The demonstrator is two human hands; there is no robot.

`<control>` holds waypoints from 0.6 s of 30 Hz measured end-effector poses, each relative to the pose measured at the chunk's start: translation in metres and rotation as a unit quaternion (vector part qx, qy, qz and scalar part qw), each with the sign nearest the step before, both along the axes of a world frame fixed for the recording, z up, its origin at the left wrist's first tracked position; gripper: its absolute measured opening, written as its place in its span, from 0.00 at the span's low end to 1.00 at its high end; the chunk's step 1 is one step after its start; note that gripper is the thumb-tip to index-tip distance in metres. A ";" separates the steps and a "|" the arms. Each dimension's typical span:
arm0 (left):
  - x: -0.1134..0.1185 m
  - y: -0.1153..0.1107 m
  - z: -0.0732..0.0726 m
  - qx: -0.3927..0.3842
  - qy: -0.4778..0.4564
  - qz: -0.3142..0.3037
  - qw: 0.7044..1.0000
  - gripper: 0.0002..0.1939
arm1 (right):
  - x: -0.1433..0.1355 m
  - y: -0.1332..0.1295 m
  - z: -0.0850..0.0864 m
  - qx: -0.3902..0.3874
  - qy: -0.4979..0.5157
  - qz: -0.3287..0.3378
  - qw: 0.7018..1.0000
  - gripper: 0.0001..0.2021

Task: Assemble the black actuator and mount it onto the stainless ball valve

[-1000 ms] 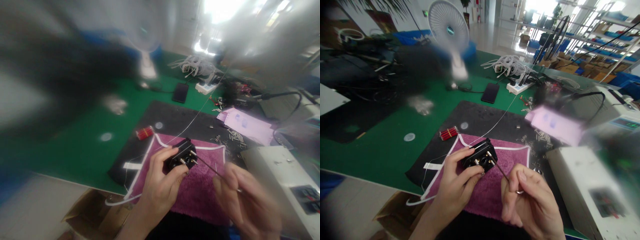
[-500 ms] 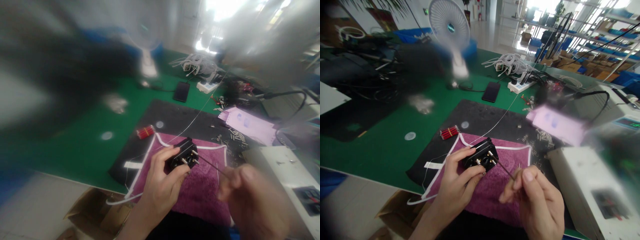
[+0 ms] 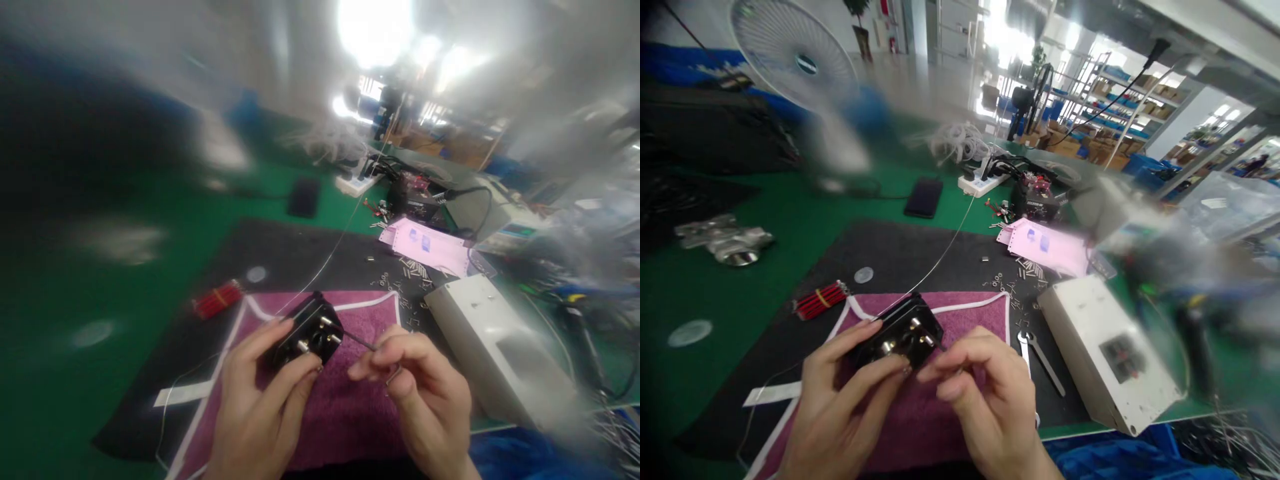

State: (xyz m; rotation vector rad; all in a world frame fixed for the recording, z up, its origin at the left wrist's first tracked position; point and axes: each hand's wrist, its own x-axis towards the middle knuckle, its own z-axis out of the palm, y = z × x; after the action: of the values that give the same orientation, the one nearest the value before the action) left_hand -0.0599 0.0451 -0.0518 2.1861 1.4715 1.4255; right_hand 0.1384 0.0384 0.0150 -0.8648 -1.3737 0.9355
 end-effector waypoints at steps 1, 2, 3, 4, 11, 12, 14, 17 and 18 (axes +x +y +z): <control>0.000 0.000 0.000 -0.002 -0.004 0.002 1.000 0.09 | 0.000 -0.001 0.002 0.042 -0.050 -0.028 0.997 0.06; 0.000 -0.001 0.000 -0.006 -0.006 0.004 1.000 0.09 | 0.001 -0.001 0.003 0.072 -0.086 -0.043 0.993 0.06; 0.000 -0.001 -0.001 -0.009 -0.007 0.004 1.000 0.09 | 0.002 -0.002 0.004 0.090 -0.107 -0.046 0.989 0.07; 0.000 -0.001 -0.001 -0.009 -0.007 0.004 1.000 0.09 | 0.003 -0.002 0.005 0.097 -0.119 -0.041 0.987 0.07; 0.002 0.001 -0.002 0.002 0.000 0.013 1.000 0.09 | 0.011 -0.002 0.003 0.090 -0.187 0.017 0.978 0.10; 0.003 0.000 -0.002 0.001 0.001 0.013 1.000 0.10 | 0.010 -0.003 0.000 0.090 -0.174 0.010 0.981 0.09; 0.003 -0.001 -0.003 0.001 0.004 0.011 1.000 0.11 | 0.004 -0.005 -0.007 0.094 -0.139 -0.023 0.986 0.09; 0.004 -0.004 -0.002 -0.001 0.013 0.014 1.000 0.13 | -0.013 -0.011 -0.018 0.105 -0.065 -0.104 0.987 0.09; 0.005 -0.005 -0.001 -0.002 0.017 0.014 1.000 0.14 | -0.021 -0.012 -0.020 0.106 -0.039 -0.135 0.984 0.10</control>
State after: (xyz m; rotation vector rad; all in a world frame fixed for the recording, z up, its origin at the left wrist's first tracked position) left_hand -0.0549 0.0400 -0.0529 2.2062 1.5210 1.3995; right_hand 0.1176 0.0260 -0.0055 -0.9043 -1.3543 0.5422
